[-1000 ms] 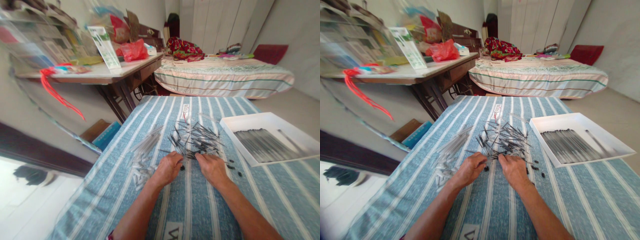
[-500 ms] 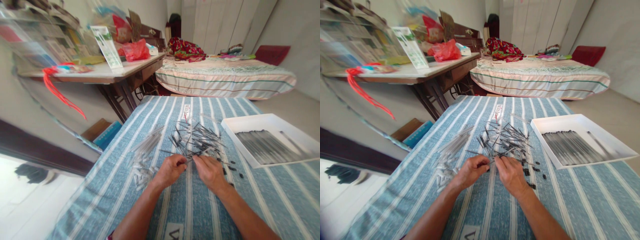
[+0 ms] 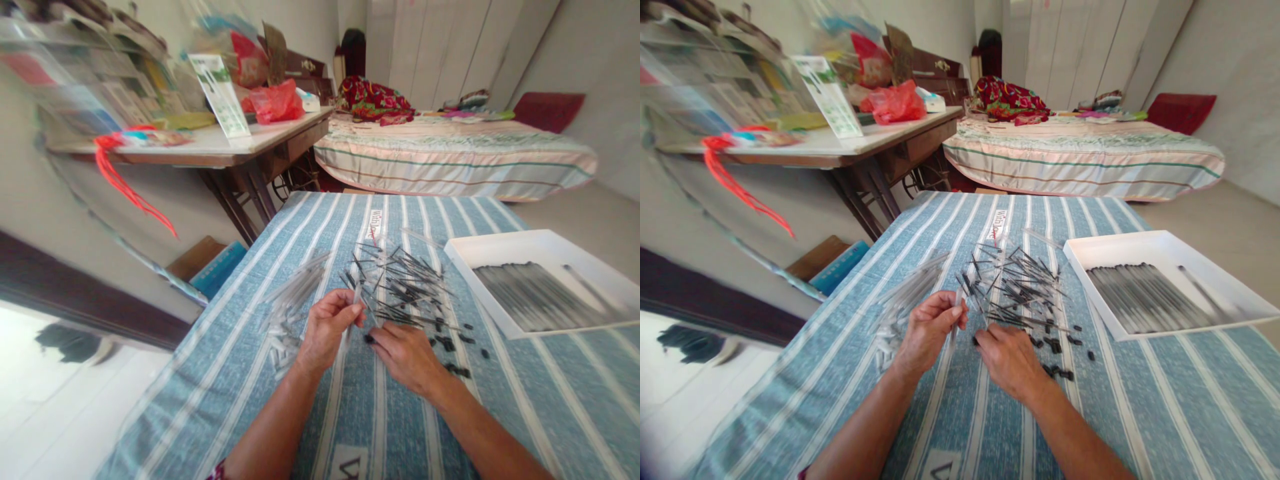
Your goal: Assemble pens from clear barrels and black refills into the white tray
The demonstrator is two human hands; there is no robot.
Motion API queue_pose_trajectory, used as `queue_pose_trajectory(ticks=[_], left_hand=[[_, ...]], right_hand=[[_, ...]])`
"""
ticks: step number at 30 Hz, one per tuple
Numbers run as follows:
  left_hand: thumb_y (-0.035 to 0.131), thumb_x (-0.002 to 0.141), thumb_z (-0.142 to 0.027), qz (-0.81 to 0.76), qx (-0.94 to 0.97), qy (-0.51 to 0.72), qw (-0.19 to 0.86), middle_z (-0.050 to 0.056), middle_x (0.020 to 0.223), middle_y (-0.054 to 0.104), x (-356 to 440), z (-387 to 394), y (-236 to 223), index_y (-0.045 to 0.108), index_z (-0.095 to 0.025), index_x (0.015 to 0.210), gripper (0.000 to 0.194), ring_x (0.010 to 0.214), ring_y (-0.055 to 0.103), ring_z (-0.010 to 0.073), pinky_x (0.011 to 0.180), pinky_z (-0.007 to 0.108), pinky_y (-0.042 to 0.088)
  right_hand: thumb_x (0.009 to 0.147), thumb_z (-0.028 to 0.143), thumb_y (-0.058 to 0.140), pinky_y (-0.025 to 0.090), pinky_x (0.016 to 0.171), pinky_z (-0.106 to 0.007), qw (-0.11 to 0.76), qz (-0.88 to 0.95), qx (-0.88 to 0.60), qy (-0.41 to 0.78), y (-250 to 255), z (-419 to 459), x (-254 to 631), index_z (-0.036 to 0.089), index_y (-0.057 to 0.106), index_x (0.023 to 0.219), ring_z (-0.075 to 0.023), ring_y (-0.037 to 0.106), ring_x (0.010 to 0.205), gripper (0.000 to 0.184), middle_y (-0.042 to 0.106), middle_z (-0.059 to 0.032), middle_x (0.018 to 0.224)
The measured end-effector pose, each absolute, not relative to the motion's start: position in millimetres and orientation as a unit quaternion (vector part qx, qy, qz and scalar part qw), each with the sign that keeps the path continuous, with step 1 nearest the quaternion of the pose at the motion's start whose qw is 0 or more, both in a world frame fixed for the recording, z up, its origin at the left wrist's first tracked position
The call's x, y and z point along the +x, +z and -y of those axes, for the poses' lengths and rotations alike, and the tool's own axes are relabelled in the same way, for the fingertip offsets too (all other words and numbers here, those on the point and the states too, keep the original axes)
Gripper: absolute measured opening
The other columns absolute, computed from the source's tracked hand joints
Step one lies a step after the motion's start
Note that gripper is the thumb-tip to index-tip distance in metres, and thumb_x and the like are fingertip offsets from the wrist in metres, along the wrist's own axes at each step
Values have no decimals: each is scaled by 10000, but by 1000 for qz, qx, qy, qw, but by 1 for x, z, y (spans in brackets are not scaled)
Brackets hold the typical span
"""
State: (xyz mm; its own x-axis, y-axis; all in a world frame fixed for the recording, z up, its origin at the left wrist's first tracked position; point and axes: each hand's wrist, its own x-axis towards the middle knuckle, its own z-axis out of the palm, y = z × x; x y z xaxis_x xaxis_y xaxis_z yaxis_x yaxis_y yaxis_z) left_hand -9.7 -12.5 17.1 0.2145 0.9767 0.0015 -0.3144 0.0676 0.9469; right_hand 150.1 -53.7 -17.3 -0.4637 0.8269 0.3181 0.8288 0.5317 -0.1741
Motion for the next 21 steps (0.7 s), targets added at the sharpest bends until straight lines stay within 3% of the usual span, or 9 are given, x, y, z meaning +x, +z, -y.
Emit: queue_pose_trajectory(ticks=[7, 12, 16, 21], left_hand=[[666, 702, -216, -352, 451, 499, 651, -10, 621, 603, -9, 14, 19, 581, -133, 773, 138, 543, 533, 95, 535, 221, 413], [669, 700, -235, -355, 453, 487, 657, -15, 591, 591, -9, 15, 19, 579, -135, 757, 146, 515, 518, 91, 508, 215, 401], [668, 701, -262, -357, 458, 474, 662, -17, 574, 583, -11, 15, 17, 573, -138, 760, 167, 488, 502, 85, 475, 204, 385], [672, 692, -283, -377, 475, 432, 667, -25, 531, 576, -12, 15, 19, 582, -137, 759, 184, 422, 472, 72, 421, 189, 358]], right_hand=[[855, 257, 492, 400, 594, -266, 95, 837, -538, 32, -10, 48, 135, 201, 628, 956, -175, 608, 670, 178, 616, -40, 799], [838, 126, 453, 399, 591, -250, 88, 839, -535, 38, -14, 46, 133, 177, 646, 868, -162, 607, 658, 203, 620, -58, 781], [768, 73, 492, 417, 632, -233, 220, 809, -523, 157, -19, 45, 140, 172, 648, 795, -148, 605, 704, 187, 638, -38, 769], [736, 185, 580, 412, 484, -224, 456, 592, -496, 441, -19, 38, 159, 167, 635, 739, -115, 541, 444, 58, 591, 33, 514]])
